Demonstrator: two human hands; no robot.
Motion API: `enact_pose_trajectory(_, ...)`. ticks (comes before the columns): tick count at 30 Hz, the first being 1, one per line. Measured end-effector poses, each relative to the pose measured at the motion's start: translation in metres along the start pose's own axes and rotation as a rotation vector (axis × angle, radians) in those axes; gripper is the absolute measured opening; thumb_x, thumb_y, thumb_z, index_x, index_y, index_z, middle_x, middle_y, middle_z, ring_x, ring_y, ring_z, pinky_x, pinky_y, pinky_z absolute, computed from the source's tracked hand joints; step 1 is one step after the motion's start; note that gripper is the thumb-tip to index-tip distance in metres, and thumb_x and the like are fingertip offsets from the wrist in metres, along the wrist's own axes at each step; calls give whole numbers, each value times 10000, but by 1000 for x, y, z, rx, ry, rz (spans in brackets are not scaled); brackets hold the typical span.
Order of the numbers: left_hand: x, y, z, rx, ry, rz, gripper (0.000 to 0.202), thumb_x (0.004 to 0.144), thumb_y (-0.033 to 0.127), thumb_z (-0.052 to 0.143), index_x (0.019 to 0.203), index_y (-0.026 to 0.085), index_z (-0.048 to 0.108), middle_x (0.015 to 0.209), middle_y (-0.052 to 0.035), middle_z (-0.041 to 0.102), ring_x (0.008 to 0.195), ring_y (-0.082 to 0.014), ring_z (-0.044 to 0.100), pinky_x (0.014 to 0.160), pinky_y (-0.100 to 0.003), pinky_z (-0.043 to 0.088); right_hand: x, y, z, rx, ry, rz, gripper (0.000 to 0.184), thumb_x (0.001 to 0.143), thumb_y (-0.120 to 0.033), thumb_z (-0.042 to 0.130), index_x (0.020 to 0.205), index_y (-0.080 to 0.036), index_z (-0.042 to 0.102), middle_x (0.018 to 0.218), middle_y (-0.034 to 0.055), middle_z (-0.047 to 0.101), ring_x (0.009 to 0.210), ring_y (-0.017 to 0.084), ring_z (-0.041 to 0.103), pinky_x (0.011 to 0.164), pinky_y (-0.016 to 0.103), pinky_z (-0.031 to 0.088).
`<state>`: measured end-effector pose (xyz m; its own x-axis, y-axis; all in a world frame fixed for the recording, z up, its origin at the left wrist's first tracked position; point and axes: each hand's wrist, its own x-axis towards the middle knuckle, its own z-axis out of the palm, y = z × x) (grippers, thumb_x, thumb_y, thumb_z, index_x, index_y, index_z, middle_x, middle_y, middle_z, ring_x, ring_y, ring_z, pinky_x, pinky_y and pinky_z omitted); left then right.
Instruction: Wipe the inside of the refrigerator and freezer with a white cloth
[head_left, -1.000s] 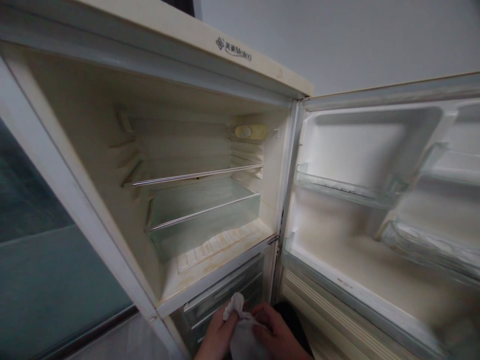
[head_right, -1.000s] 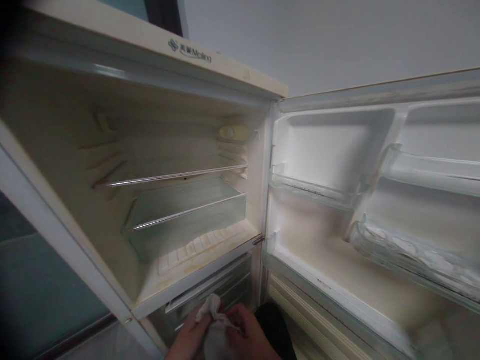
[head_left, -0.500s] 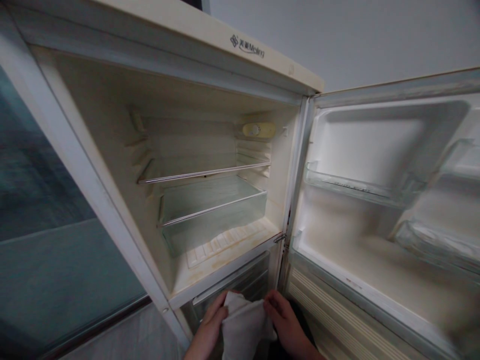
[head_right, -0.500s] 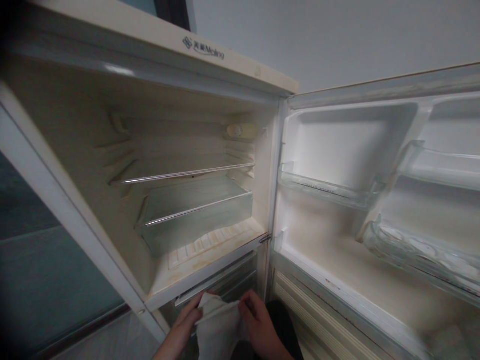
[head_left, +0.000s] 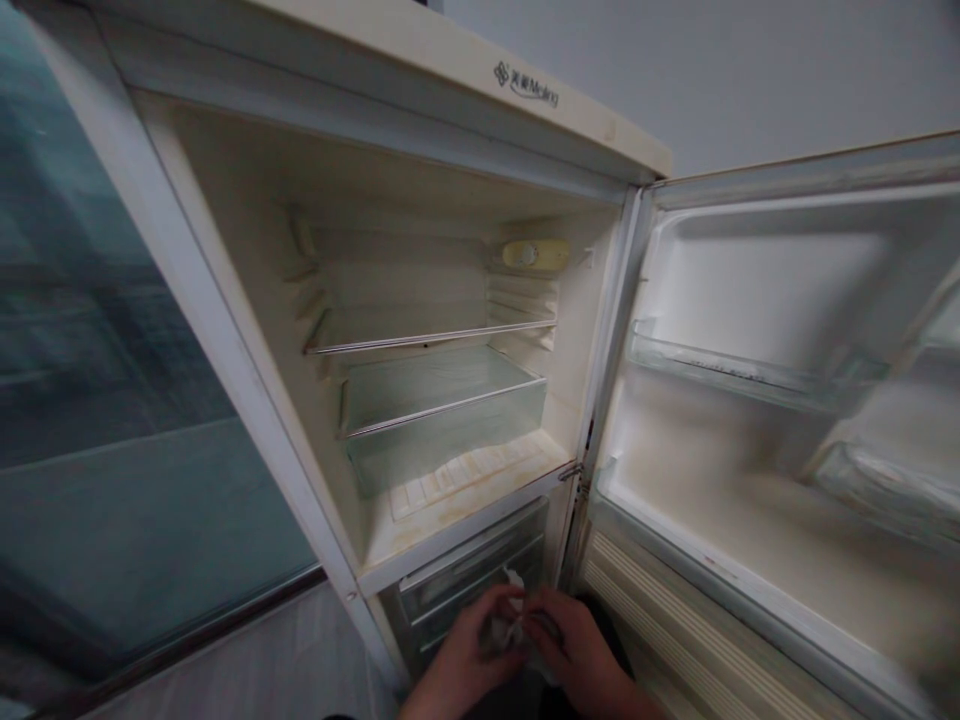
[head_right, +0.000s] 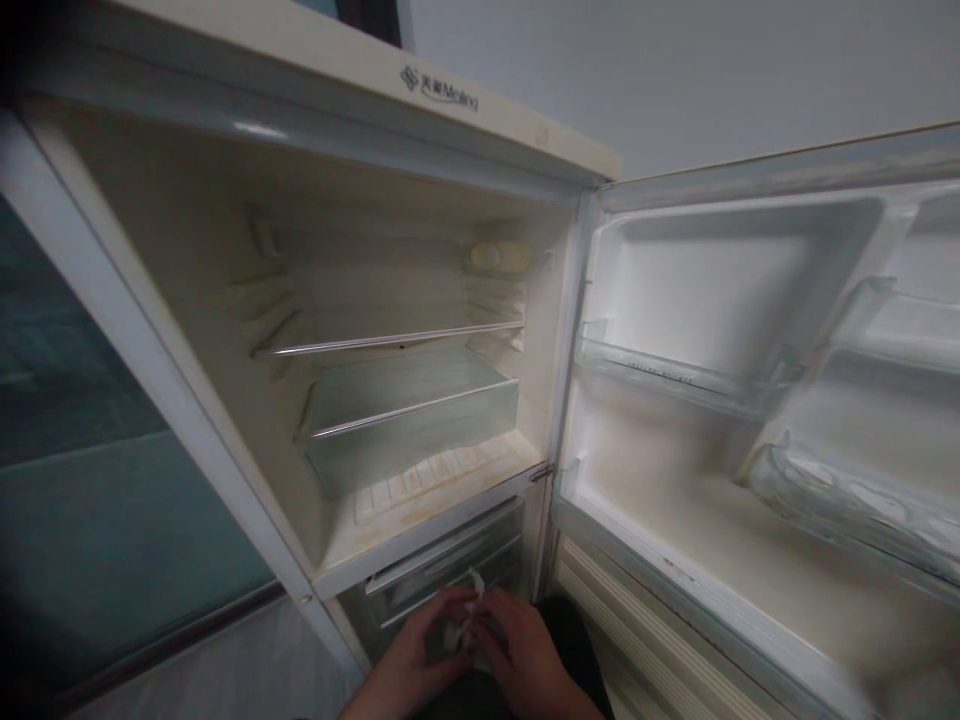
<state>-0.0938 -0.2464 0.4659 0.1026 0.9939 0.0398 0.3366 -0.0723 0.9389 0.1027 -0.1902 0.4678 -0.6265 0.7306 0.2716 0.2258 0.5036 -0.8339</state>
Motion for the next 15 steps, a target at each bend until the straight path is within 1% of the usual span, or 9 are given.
enact_pose_trajectory(1,2,-1,2,9,2,-18,437,777,275,711,1210,239,662,1114,-58,694,1079,-236,622,998,-353,468,0,0,0,-6,13,-5,213,1012,-346,492,1002,-207,652,943,27,665,855,149,617,774,256,424)
enact_pose_trajectory(3,3,-3,4,54,0,-2,228,806,324,701,999,201,705,951,-38,682,936,-207,617,857,-299,477,-1,3,2,-26,47,-20,209,1011,-332,488,959,-199,640,898,25,654,823,146,617,750,253,433)
enact_pose_trajectory(4,4,-4,4,79,1,19,176,827,346,688,907,190,698,908,-33,668,896,-195,605,814,-283,463,-2,5,2,-38,67,-30,208,1012,-327,485,944,-197,632,885,25,649,815,145,616,745,253,439)
enact_pose_trajectory(6,3,-5,1,112,6,54,198,868,371,651,817,180,670,863,-29,650,851,-180,589,772,-270,438,-3,9,3,-65,105,-45,200,1015,-318,481,929,-201,619,867,22,642,798,142,617,730,249,454)
enact_pose_trajectory(9,0,-5,-4,90,37,43,231,938,382,556,908,189,680,926,-40,682,901,-189,615,807,-277,439,-3,18,3,-156,223,-129,167,1012,-261,459,968,-216,614,887,31,650,808,146,632,731,253,494)
enact_pose_trajectory(11,-2,-3,-7,73,55,21,279,980,393,483,964,199,683,960,-43,706,940,-197,633,844,-286,442,-4,26,5,-302,344,-283,145,972,-207,485,1015,-225,623,946,58,667,853,173,646,756,285,523)
enact_pose_trajectory(12,-2,-1,-8,72,74,11,304,996,402,450,967,202,678,954,-41,711,938,-196,638,845,-286,443,-5,31,9,-374,371,-369,157,944,-185,508,1030,-232,631,968,67,676,868,187,652,768,304,534)
enact_pose_trajectory(14,-1,4,-8,91,126,-3,346,1013,430,411,939,202,661,907,-37,706,895,-192,642,812,-283,445,-5,38,21,-425,306,-474,194,903,-161,531,1029,-247,651,955,65,701,852,200,671,761,313,555)
enact_pose_trajectory(15,-1,8,-8,111,148,-11,363,1016,446,400,925,202,652,880,-33,699,865,-188,641,787,-281,445,-4,41,29,-384,225,-454,207,901,-169,527,1033,-255,661,916,56,711,810,195,679,732,298,564)
